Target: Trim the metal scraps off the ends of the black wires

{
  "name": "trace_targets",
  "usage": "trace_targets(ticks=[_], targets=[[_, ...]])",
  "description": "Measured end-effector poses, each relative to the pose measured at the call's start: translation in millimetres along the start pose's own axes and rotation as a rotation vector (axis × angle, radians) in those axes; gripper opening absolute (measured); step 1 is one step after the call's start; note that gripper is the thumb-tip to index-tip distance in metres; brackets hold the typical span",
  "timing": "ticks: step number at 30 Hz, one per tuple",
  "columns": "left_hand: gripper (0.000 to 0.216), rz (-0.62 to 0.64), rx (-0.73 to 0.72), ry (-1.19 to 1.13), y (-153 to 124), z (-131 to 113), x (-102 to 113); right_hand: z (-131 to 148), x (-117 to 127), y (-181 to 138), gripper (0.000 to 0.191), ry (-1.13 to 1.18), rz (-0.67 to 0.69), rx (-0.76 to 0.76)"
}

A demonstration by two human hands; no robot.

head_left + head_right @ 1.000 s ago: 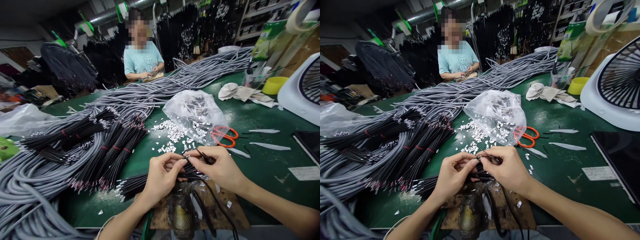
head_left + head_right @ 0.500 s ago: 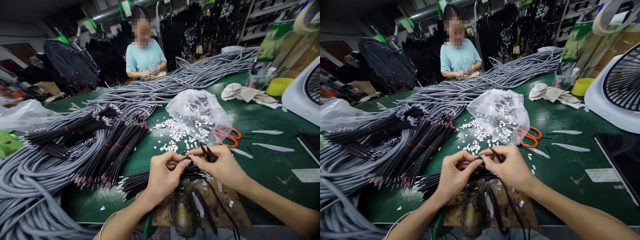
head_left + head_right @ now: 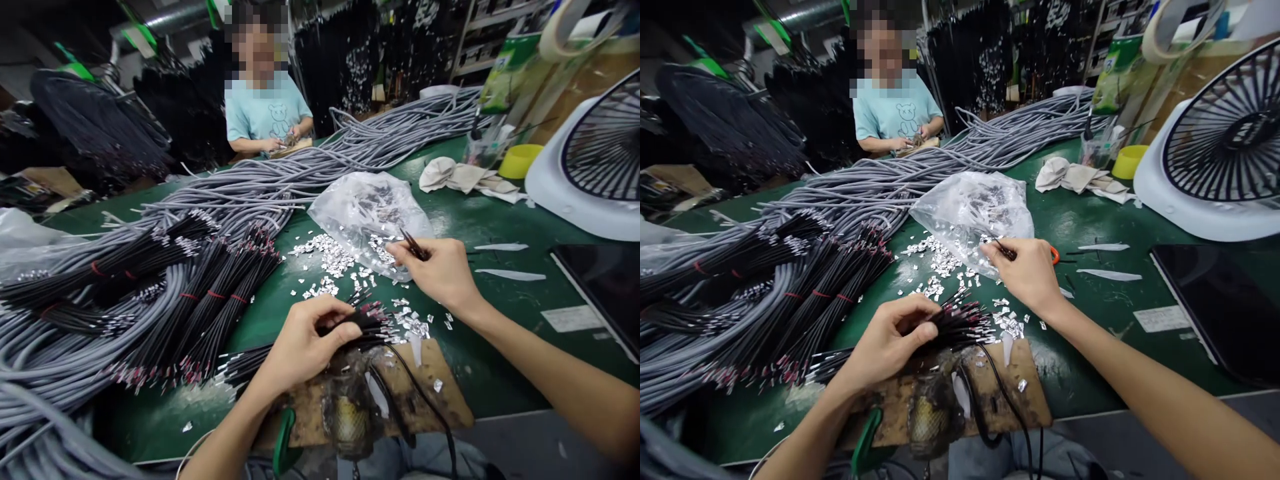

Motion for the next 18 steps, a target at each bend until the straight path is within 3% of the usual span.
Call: trace_targets(ticks=[5, 8, 13, 18], targets=[[0.056, -0.016, -0.113, 0.392, 8, -4, 10, -7, -2, 4, 0.021, -0.028, 0.057, 0.038], [0.053, -0.085, -0.114, 0.47, 11, 1, 17, -2, -13, -1, 0.019, -0.009, 0.134, 0.106], [0.02, -0.11, -0.288, 0.566, 7, -17, 15, -3, -23, -3, 0.023, -0.071, 0.225, 0.117], [0.028, -0.069, -0.331, 0.806, 3, -32, 2, -5, -33, -5, 0.025, -0.068, 0.288, 0.123]])
Point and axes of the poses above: each hand's wrist, its own y-axis towards the middle knuckle, its own x-axis out of the back of the hand, z = x × y, the point moved 10 cm from there along y, towards the middle knuckle, and after that the axes turned 8 degrees about y, right-handed, at the moved point
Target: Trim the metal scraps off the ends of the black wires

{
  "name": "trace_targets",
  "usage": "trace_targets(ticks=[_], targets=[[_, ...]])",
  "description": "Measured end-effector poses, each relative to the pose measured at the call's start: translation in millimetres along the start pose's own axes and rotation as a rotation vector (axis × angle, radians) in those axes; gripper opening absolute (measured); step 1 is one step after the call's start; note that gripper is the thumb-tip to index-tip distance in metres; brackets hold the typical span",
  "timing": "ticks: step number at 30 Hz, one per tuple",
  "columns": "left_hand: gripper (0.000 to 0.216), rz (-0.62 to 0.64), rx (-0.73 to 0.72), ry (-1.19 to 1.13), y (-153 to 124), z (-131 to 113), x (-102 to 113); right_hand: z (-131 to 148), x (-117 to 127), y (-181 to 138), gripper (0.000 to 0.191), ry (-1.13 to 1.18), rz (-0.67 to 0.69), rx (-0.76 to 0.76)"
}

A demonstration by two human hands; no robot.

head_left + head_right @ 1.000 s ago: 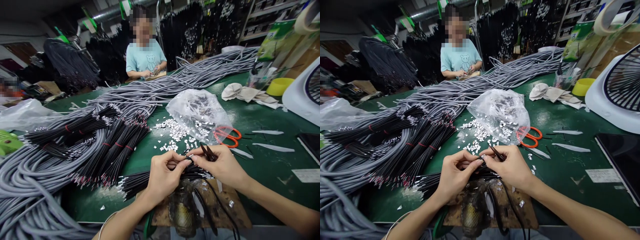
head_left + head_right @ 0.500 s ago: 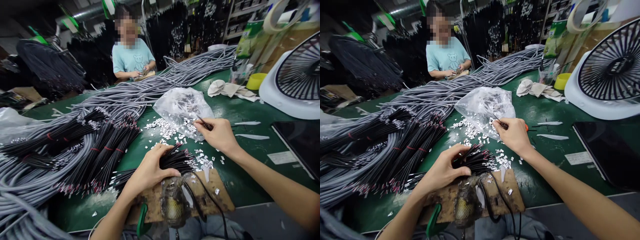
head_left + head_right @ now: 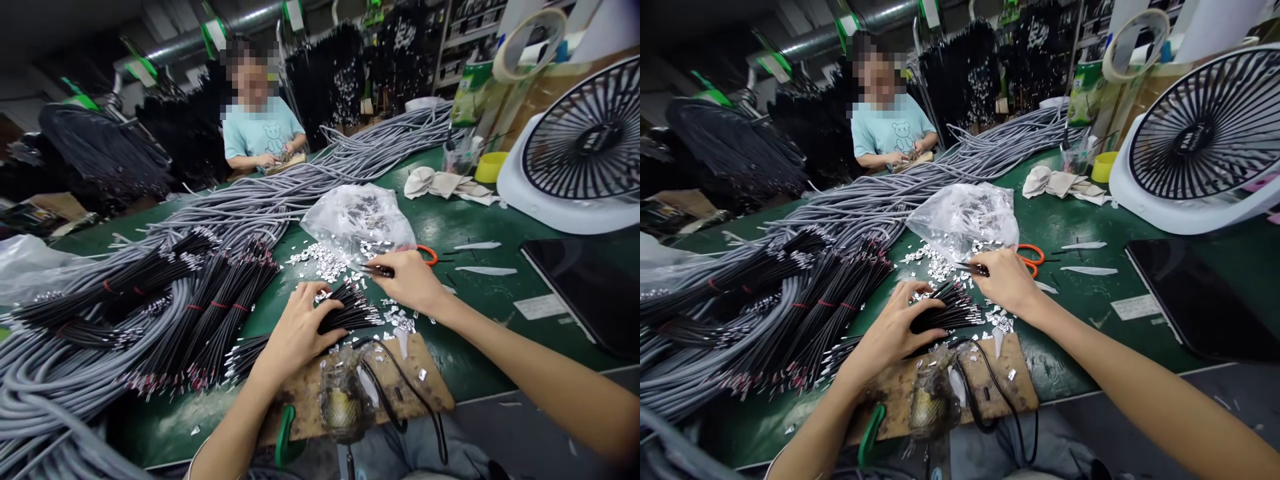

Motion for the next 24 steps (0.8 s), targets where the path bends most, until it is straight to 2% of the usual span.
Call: trace_targets(ticks=[3, 7, 12, 20, 24], targets=[[0.022, -0.042, -0.073, 0.162, 3, -18, 1, 3, -6, 0, 0.025, -0.001, 0.018, 0.011], [0.023, -0.02, -0.17, 0.264, 3, -33, -13, 5, -8, 1, 0.025, -0.008, 0.028, 0.008], [0.016, 0.098, -0.182, 0.302, 4, -33, -29, 2, -5, 2, 0.026, -0.035, 0.021, -0.011], [0.024, 0.165, -0.208, 0.332, 3, -36, -29, 8, -4, 2, 0.024, -0.064, 0.031, 0.01], [0.014, 0.186, -0.186, 0.234, 8, -32, -33, 5, -6, 2, 0.024, -0.071, 0.038, 0.004]])
Point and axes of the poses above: each hand's wrist, its own y-axis towards the middle knuckle, its own x-axis out of the back of the hand, z = x × y, the point moved 10 cm from there along y, towards the middle knuckle, and after that the axes turned 8 degrees about y, right-handed, at the moved point
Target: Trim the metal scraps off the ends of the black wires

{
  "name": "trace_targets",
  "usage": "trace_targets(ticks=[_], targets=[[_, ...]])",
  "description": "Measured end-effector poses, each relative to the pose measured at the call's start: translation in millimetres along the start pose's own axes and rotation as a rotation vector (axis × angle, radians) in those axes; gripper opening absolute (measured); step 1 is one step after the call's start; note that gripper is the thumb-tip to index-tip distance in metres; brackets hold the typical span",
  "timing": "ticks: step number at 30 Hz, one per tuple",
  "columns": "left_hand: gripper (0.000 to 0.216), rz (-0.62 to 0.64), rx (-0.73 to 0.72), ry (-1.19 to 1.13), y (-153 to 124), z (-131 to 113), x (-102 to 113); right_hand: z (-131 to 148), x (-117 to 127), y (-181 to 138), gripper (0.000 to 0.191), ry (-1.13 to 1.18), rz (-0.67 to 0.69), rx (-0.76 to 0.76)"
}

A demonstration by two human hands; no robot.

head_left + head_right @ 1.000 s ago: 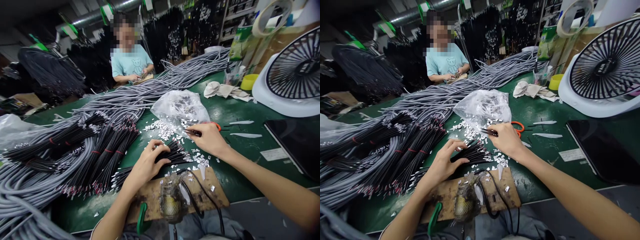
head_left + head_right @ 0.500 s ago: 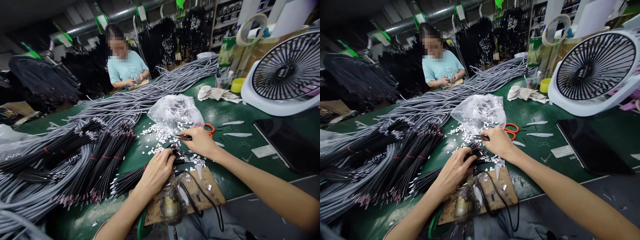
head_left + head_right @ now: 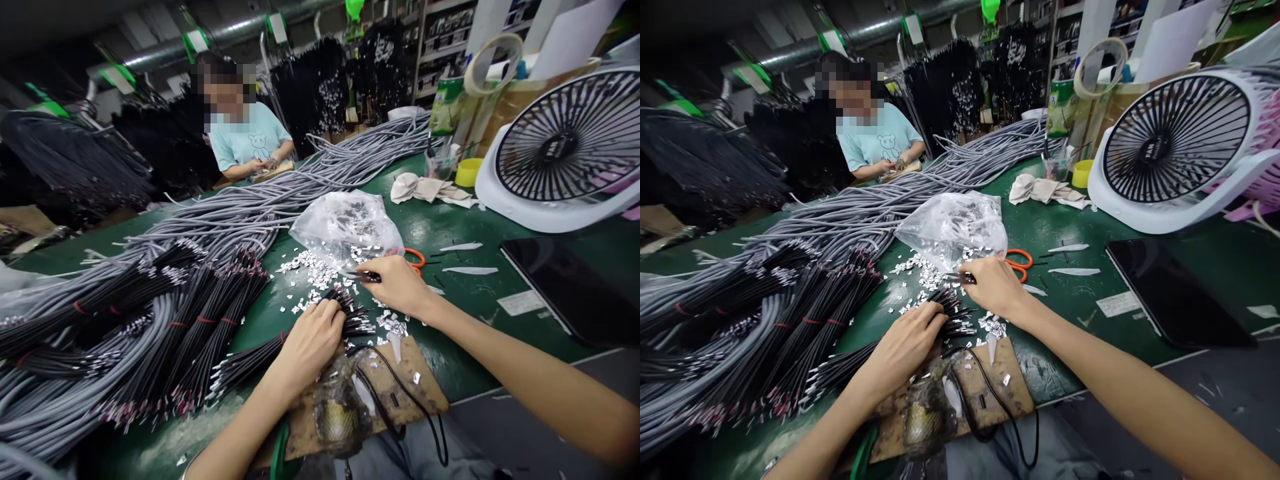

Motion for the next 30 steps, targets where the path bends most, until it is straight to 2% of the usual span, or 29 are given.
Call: trace_targets(ticks=[3, 9, 12, 14, 19, 23, 26, 28, 30], targets=[[0.004, -0.047, 0.049, -0.145, 6, 8, -4, -2, -2, 0, 0.025, 0.004, 0.006, 0.003], [0.006, -0.154, 0.151, -0.391, 3, 35, -7, -5, 2, 0, 0.026, 0.017, -0.007, 0.009], [0.003, -0.244, 0.27, -0.52, -3, 57, 0, -2, 2, -1, 0.026, 0.04, -0.006, 0.029], [0.009, -0.298, 0.365, -0.601, -8, 70, 3, 1, 1, -2, 0.026, 0.055, 0.0, 0.052], [0.017, -0.454, 0.57, -0.775, -21, 89, 2, 17, -9, -8, 0.032, 0.06, 0.04, 0.112], [0.02, -0.623, 0.716, -0.84, -34, 98, 5, 27, -22, -14, 0.038, 0.0, 0.115, 0.119], [0.02, -0.73, 0.795, -0.888, -43, 102, 8, 23, -24, -14, 0.031, -0.062, 0.145, 0.073], [0.024, -0.74, 0.803, -0.942, -43, 101, 8, 15, -17, -11, 0.026, -0.076, 0.117, 0.026], [0.028, -0.684, 0.761, -0.99, -36, 97, 7, 9, -6, -8, 0.027, -0.047, 0.057, -0.005]])
Point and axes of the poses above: each hand's wrist, its own y-axis towards the middle knuckle, its own x-axis out of the back of the hand, z = x × y, the point moved 10 cm from there along y, towards the middle knuckle, and after that the axes turned 8 degrees about y, right-handed, at the moved point
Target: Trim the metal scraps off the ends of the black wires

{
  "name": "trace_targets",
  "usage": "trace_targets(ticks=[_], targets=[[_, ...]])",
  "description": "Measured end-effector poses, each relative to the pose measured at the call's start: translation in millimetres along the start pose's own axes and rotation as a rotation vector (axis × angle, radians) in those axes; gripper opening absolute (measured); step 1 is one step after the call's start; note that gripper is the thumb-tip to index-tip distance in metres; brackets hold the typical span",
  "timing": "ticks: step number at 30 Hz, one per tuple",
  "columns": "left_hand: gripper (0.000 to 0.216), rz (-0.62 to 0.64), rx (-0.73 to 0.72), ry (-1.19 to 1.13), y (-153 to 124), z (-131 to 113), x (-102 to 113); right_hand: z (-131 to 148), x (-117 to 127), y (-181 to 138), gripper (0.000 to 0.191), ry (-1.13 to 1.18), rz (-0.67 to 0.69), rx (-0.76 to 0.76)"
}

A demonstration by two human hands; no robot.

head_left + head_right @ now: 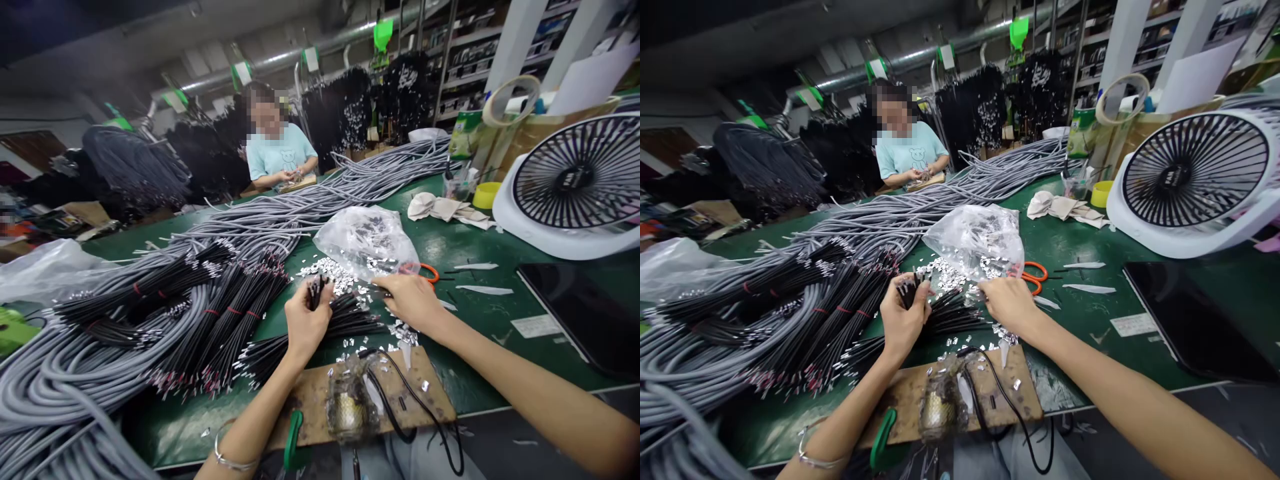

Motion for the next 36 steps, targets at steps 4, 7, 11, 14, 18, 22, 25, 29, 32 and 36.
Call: trace_targets(ticks=[4, 7, 11, 14, 18, 22, 25, 29, 32, 36], targets=[[0.036, 0.208, -0.046, 0.02, -5, -9, -21, 4, 10, 1, 0.028, 0.155, -0.068, 0.017], [0.036, 0.315, -0.077, 0.032, -12, -17, -30, 15, 6, -2, 0.03, 0.271, -0.04, 0.049], [0.028, 0.356, -0.07, 0.052, -18, -21, -32, 22, 3, -5, 0.027, 0.388, -0.03, 0.05], [0.025, 0.324, -0.077, 0.084, -19, -23, -30, 23, 2, -6, 0.024, 0.432, -0.034, 0.044], [0.028, 0.374, -0.025, 0.024, -17, -20, -35, 22, 1, -9, 0.024, 0.47, -0.029, 0.054], [0.03, 0.619, 0.124, -0.073, -17, -12, -55, 22, 6, -13, 0.018, 0.459, -0.068, 0.094], [0.028, 0.694, 0.117, -0.018, -15, -14, -60, 24, 9, -15, 0.015, 0.462, -0.085, 0.115], [0.024, 0.489, 0.116, 0.007, -10, -13, -42, 23, 11, -14, 0.013, 0.503, -0.086, 0.041], [0.023, 0.307, 0.137, -0.046, -14, -9, -22, 21, 15, -14, 0.025, 0.509, -0.108, -0.017], [0.024, 0.157, 0.123, 0.01, -18, -9, -2, 27, 13, -17, 0.027, 0.491, -0.084, 0.035]])
Point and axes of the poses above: each hand's wrist, its own y-axis towards the middle knuckle, its own x-axis out of the back of the hand, z = x × y, the point moved 10 cm from there along y, towards the middle knuckle, and after that the axes turned 8 degrees about y, right-handed, at the moved point
